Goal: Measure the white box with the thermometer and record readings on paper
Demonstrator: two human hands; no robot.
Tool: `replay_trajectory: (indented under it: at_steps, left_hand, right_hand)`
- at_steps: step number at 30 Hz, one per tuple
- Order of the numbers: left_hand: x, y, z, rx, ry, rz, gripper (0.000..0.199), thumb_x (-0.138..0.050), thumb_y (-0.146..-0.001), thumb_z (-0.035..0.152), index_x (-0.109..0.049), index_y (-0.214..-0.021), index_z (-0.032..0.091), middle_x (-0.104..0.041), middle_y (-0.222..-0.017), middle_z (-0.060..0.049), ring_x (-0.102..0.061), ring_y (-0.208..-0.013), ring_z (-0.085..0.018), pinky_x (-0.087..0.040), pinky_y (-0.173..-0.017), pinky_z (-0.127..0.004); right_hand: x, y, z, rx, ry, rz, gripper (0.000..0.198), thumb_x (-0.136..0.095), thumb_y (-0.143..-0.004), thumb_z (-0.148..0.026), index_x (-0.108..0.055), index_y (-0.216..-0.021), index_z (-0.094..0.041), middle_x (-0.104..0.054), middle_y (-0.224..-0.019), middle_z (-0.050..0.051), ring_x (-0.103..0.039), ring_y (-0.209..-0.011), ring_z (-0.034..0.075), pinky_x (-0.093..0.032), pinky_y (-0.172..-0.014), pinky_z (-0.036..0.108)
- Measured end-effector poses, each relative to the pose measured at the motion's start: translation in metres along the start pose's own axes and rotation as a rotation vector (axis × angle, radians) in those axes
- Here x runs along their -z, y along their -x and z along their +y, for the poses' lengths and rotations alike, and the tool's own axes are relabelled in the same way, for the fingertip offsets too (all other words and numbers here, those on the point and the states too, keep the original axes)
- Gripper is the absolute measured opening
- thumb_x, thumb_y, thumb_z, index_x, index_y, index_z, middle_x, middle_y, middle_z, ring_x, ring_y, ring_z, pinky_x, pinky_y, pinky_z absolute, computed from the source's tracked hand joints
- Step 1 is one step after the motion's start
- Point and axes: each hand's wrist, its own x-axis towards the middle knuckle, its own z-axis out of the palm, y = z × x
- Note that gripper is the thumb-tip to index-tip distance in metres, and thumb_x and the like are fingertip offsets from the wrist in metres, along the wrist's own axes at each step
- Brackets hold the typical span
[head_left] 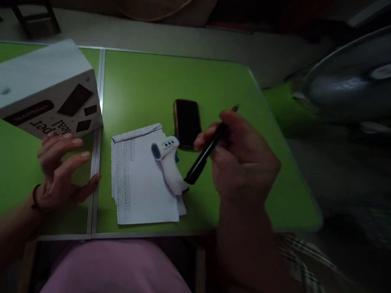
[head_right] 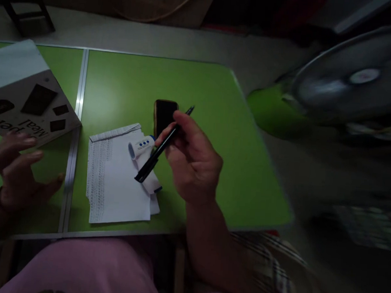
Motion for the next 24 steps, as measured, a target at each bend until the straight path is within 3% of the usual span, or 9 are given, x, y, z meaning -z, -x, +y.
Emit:
replay_trajectory:
  at_steps: [1, 3, 7, 9, 11, 14, 18, 21, 24]
  left_hand:
    - [-0.002, -0.004, 0.008, -0.134, -0.044, 0.043, 0.052, -0.079, -0.073, 0.031, -0.047, -0.114, 0.033, -0.049, -0.121, -0.004, -0.049, -0.119, -0.031, -0.038, -0.108, -0.058]
    - [-0.004, -0.010, 0.020, -0.272, -0.104, 0.026, 0.042, -0.072, -0.081, 0.030, -0.050, -0.117, 0.032, -0.055, -0.120, -0.005, -0.054, -0.115, -0.030, -0.043, -0.103, -0.053]
    - [-0.009, -0.012, 0.039, -0.221, -0.036, -0.382, 0.026, -0.057, -0.097, 0.035, -0.057, -0.120, 0.023, -0.062, -0.126, -0.009, -0.055, -0.120, -0.032, -0.041, -0.106, -0.053]
    - [-0.015, -0.007, 0.049, -0.214, 0.006, -0.584, 0.031, -0.055, -0.100, 0.036, -0.059, -0.124, 0.017, -0.062, -0.130, -0.015, -0.054, -0.123, -0.034, -0.040, -0.107, -0.053]
    - [-0.023, -0.002, 0.057, -0.217, 0.027, -0.699, 0.037, -0.059, -0.098, 0.039, -0.058, -0.125, 0.014, -0.061, -0.131, -0.018, -0.053, -0.125, -0.036, -0.038, -0.109, -0.054]
    - [-0.037, 0.005, 0.061, -0.233, 0.022, -0.737, 0.051, -0.068, -0.091, 0.045, -0.055, -0.128, 0.012, -0.057, -0.136, -0.021, -0.048, -0.131, -0.039, -0.033, -0.114, -0.057]
    - [-0.044, 0.012, 0.054, -0.228, -0.019, -0.724, 0.065, -0.068, -0.090, 0.054, -0.051, -0.134, 0.009, -0.052, -0.142, -0.026, -0.044, -0.135, -0.042, -0.029, -0.112, -0.063]
    - [-0.043, 0.015, 0.050, -0.223, -0.017, -0.726, 0.069, -0.064, -0.091, 0.058, -0.050, -0.136, 0.008, -0.052, -0.143, -0.026, -0.046, -0.133, -0.042, -0.030, -0.110, -0.065]
    - [-0.042, 0.017, 0.052, -0.217, -0.038, -0.686, 0.066, -0.062, -0.093, 0.055, -0.049, -0.137, 0.008, -0.053, -0.144, -0.023, -0.046, -0.134, -0.039, -0.028, -0.112, -0.063]
  right_hand:
    - [-0.002, -0.001, 0.001, 0.017, -0.015, 0.009, 0.036, -0.069, -0.079, -0.026, -0.065, -0.115, -0.029, -0.063, -0.089, 0.001, -0.064, -0.078, 0.018, -0.057, -0.076, 0.038]
    - [-0.007, -0.002, 0.001, 0.039, -0.043, 0.039, 0.032, -0.074, -0.077, -0.029, -0.062, -0.107, -0.029, -0.059, -0.085, -0.001, -0.063, -0.075, 0.018, -0.056, -0.074, 0.038]
    - [-0.022, 0.007, -0.005, -0.047, -0.212, 0.049, 0.009, -0.062, -0.090, -0.035, -0.062, -0.094, -0.027, -0.056, -0.072, -0.004, -0.059, -0.062, 0.014, -0.053, -0.064, 0.033]
    - [-0.030, 0.017, -0.006, -0.139, -0.232, -0.002, 0.018, -0.053, -0.095, -0.039, -0.065, -0.098, -0.026, -0.058, -0.068, -0.003, -0.059, -0.060, 0.014, -0.052, -0.063, 0.033]
    - [-0.038, 0.030, -0.002, -0.222, -0.182, -0.109, 0.020, -0.052, -0.095, -0.037, -0.068, -0.101, -0.025, -0.061, -0.067, -0.003, -0.061, -0.064, 0.015, -0.052, -0.068, 0.033]
    - [-0.048, 0.047, 0.010, -0.323, -0.070, -0.244, 0.015, -0.060, -0.088, -0.030, -0.069, -0.097, -0.023, -0.068, -0.074, -0.001, -0.065, -0.069, 0.015, -0.053, -0.069, 0.032]
    - [-0.055, 0.058, 0.024, -0.412, 0.120, -0.228, 0.013, -0.063, -0.077, -0.029, -0.066, -0.087, -0.021, -0.068, -0.069, -0.001, -0.063, -0.061, 0.015, -0.052, -0.060, 0.029]
    - [-0.057, 0.063, 0.029, -0.379, 0.265, -0.248, 0.011, -0.062, -0.074, -0.029, -0.064, -0.082, -0.022, -0.068, -0.068, 0.000, -0.060, -0.058, 0.015, -0.051, -0.057, 0.027]
    - [-0.056, 0.067, 0.033, -0.240, 0.317, -0.280, 0.008, -0.060, -0.078, -0.028, -0.064, -0.082, -0.022, -0.066, -0.066, -0.001, -0.060, -0.056, 0.014, -0.050, -0.055, 0.026]
